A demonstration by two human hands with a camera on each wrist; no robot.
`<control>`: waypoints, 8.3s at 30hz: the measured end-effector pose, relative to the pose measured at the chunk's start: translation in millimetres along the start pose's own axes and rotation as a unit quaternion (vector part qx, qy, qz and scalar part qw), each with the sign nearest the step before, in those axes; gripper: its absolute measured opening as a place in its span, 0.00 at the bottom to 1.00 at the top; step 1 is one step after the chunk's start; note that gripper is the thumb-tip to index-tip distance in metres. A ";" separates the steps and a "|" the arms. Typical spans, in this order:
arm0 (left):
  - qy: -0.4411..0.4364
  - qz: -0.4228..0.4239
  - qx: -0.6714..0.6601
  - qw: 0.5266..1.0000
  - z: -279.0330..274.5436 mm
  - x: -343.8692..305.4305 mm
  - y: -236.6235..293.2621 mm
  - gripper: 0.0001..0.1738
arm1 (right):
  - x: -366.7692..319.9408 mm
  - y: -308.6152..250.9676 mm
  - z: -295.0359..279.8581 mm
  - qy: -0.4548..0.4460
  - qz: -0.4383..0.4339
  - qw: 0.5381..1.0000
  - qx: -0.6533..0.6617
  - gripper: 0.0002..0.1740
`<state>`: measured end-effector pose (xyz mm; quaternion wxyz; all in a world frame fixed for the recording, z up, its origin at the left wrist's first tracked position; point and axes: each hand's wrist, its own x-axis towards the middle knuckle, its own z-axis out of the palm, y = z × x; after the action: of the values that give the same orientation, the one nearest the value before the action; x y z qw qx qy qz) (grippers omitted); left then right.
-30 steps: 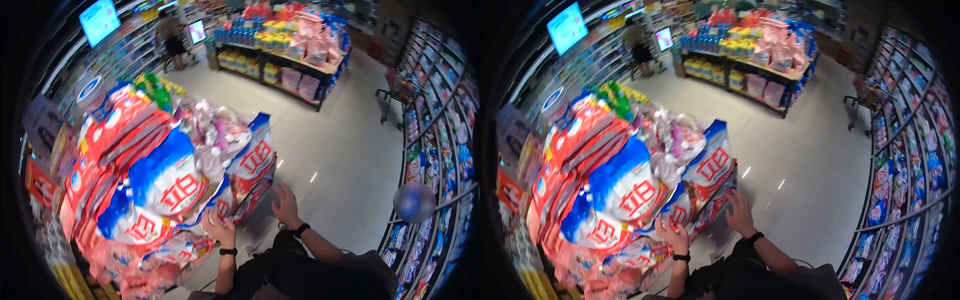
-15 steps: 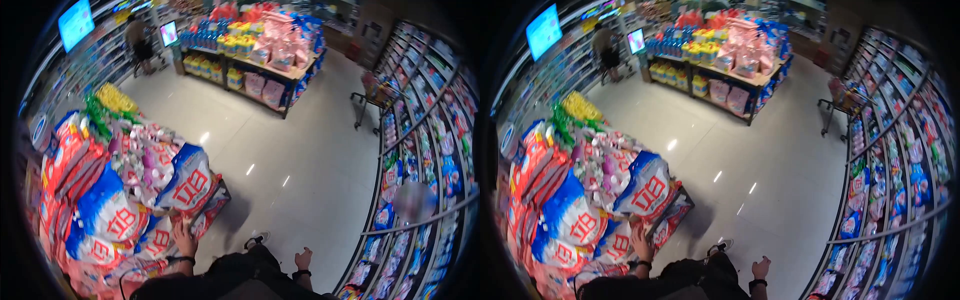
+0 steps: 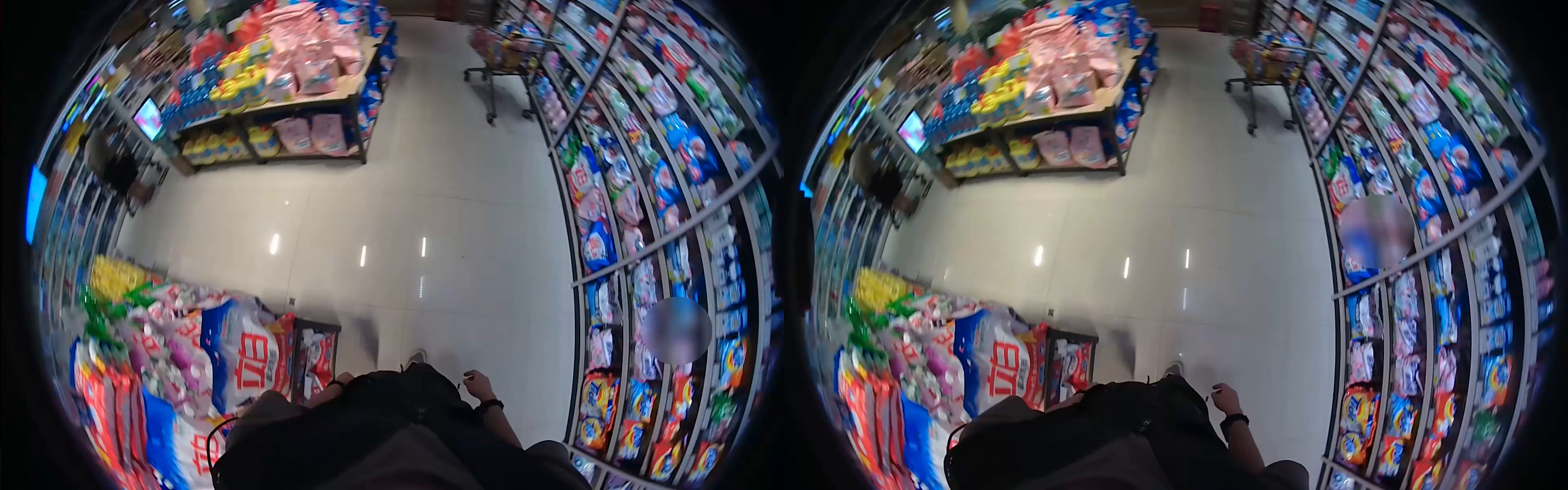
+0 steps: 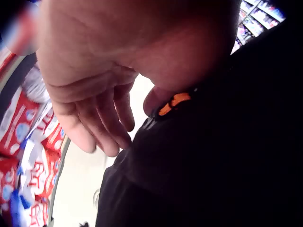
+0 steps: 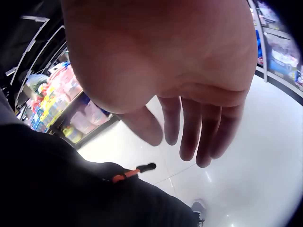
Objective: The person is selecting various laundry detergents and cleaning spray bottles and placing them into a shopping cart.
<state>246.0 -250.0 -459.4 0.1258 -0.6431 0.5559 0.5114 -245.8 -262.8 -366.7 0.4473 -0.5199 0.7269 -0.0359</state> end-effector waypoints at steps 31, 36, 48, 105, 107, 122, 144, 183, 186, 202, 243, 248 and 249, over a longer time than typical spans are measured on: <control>0.337 0.240 -0.190 0.891 -770.2 480.4 695.6 0.10 | 583.0 -315.9 -506.4 0.344 0.076 0.889 0.292 0.19; 0.245 0.351 -0.144 0.892 -828.5 562.9 886.4 0.13 | 727.9 -319.2 -610.6 0.346 0.107 0.849 0.386 0.18; 0.246 0.428 -0.119 0.862 -1083.5 657.7 1213.6 0.14 | 1027.8 -587.1 -1036.3 0.311 -0.178 0.906 0.227 0.18; 0.231 0.103 0.142 0.957 -1444.5 1228.7 1780.6 0.23 | 1835.9 -639.8 -1736.6 0.482 -0.427 0.734 -0.217 0.15; 0.248 0.118 0.134 0.952 -1457.6 1240.0 1773.1 0.22 | 1845.3 -649.9 -1731.4 0.504 -0.419 0.723 -0.217 0.15; 0.306 0.166 0.157 0.924 -1690.1 1348.0 1753.9 0.22 | 1961.3 -828.4 -1744.6 0.354 -0.387 0.830 -0.190 0.09; 0.430 0.028 0.171 0.886 -1766.9 1492.9 1950.5 0.25 | 2090.7 -979.5 -1863.9 -0.097 -0.475 0.873 -0.048 0.30; 0.204 -0.021 0.227 0.952 -1990.4 1671.0 2088.1 0.21 | 2552.7 -1210.9 -2012.9 -0.152 -0.215 0.910 0.320 0.45; 0.162 0.083 0.227 0.957 -2026.7 1690.6 2076.5 0.25 | 2563.7 -1228.1 -1995.6 -0.083 -0.273 0.917 0.280 0.43; 0.294 0.363 -0.094 0.879 -2184.8 1770.6 2172.8 0.32 | 2514.6 -1301.1 -2135.6 0.214 -0.571 0.793 -0.002 0.26; 0.126 0.755 -0.024 0.643 -2214.9 1828.8 2898.0 0.44 | 2460.4 -1099.2 -2625.1 0.794 -0.100 0.600 0.002 0.21; 0.177 0.778 0.074 0.598 -2197.4 1835.8 2899.7 0.47 | 2470.1 -1108.5 -2619.7 0.813 -0.086 0.573 0.060 0.12; 0.178 0.771 0.077 0.606 -2196.5 1837.1 2893.5 0.48 | 2474.9 -1113.0 -2615.1 0.806 -0.085 0.582 0.066 0.15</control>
<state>-1316.8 -3945.0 230.7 -0.3675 -0.0427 0.8950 0.2492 -1385.2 -3801.1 254.0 -0.2944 -0.3061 0.7373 -0.5255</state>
